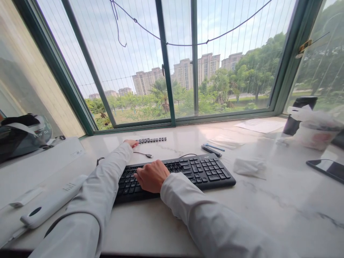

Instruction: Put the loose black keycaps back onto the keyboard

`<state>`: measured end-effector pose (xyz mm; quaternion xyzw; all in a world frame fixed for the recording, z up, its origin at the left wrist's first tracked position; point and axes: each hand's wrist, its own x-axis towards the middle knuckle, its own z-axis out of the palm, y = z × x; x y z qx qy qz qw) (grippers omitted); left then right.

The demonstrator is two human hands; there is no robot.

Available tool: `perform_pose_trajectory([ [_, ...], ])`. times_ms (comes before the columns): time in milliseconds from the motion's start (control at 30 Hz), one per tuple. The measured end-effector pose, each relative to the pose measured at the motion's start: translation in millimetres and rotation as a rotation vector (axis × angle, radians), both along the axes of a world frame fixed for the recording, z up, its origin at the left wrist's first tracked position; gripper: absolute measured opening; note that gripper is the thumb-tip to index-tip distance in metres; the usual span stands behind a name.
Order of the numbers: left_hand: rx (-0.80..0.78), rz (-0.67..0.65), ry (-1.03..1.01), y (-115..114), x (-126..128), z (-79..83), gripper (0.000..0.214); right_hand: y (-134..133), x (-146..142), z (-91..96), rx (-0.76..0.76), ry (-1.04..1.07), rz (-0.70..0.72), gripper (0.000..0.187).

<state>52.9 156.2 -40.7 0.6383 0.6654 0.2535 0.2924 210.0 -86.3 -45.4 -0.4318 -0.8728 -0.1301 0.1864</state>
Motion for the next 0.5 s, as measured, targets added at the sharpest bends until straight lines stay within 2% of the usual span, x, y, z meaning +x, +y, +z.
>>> perform_pose_trajectory([
  [133, -0.111, 0.109, -0.006, -0.5, -9.0, 6.9, 0.025, 0.4, 0.8, 0.0, 0.017, 0.008, -0.005, 0.042],
  [300, -0.109, 0.139, -0.064, -9.8, -24.6, 24.1, 0.026, 0.3, 1.2, 3.3, 0.004, -0.007, -0.056, 0.043],
  [433, -0.042, 0.080, -0.110, -41.0, -29.4, 35.8, 0.037, 1.1, 3.7, 8.4, -0.016, -0.011, -0.166, 0.043],
  [500, -0.015, -0.020, -0.111, -65.6, -28.4, 39.1, 0.044, 2.4, 6.0, 10.5, -0.036, 0.002, -0.242, 0.043],
])
